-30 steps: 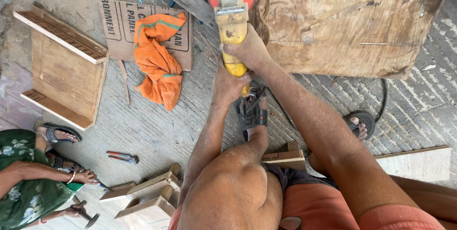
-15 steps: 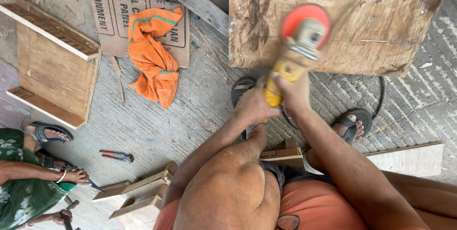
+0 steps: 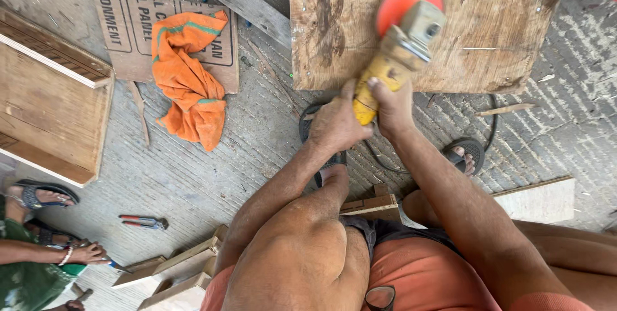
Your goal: The person sits on the floor and files the edge of a plywood panel with a hand file, then uses an angle grinder to sand the panel's surface, moving the grinder back and forth across the wood before setting the grinder down.
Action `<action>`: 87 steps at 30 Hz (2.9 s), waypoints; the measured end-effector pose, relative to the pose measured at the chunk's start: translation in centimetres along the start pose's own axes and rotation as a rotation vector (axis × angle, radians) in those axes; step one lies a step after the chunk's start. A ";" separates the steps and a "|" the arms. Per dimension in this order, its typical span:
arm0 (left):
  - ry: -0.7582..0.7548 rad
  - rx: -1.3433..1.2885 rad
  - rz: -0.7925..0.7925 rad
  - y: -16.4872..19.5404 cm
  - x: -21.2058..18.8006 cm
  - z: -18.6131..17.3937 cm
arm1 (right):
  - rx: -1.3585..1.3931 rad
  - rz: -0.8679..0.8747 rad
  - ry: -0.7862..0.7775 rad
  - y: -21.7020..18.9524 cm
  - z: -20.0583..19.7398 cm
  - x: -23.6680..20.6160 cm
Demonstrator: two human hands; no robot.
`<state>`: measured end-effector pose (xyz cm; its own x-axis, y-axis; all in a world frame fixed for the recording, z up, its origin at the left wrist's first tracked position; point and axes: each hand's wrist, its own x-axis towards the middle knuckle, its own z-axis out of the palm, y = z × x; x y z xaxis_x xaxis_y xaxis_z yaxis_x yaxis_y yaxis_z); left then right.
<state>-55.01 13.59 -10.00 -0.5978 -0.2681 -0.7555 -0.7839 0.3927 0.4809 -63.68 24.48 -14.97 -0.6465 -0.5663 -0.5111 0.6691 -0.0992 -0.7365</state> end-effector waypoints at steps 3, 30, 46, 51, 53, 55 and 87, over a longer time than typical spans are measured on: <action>0.062 -0.010 -0.088 -1.2 -0.5 -0.8 | -0.105 0.047 0.022 0.9 2.0 1.4; 0.262 -0.223 -0.183 -1.5 -2.5 -1.2 | -0.198 0.115 -0.173 -1.2 6.7 2.5; 0.101 -0.093 -0.234 -0.8 -3.6 -1.6 | -0.091 0.201 -0.138 -0.3 5.3 1.1; 0.113 -0.110 -0.239 -0.6 -3.6 -1.6 | -0.094 0.243 -0.111 -0.4 5.2 1.0; 0.119 -0.126 -0.238 -0.5 -3.7 -1.6 | -0.120 0.197 -0.117 -0.5 5.4 1.0; 0.129 -0.138 -0.224 -0.5 -3.8 -1.7 | -0.099 0.191 -0.127 -0.4 5.6 0.9; 0.086 -0.170 -0.157 -2.5 -3.3 -0.4 | -0.247 0.189 -0.036 0.0 4.8 -0.3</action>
<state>-51.18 13.16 -8.52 -0.4724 -0.3912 -0.7898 -0.8811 0.1885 0.4337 -61.71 20.71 -12.67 -0.5025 -0.5852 -0.6364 0.6640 0.2103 -0.7176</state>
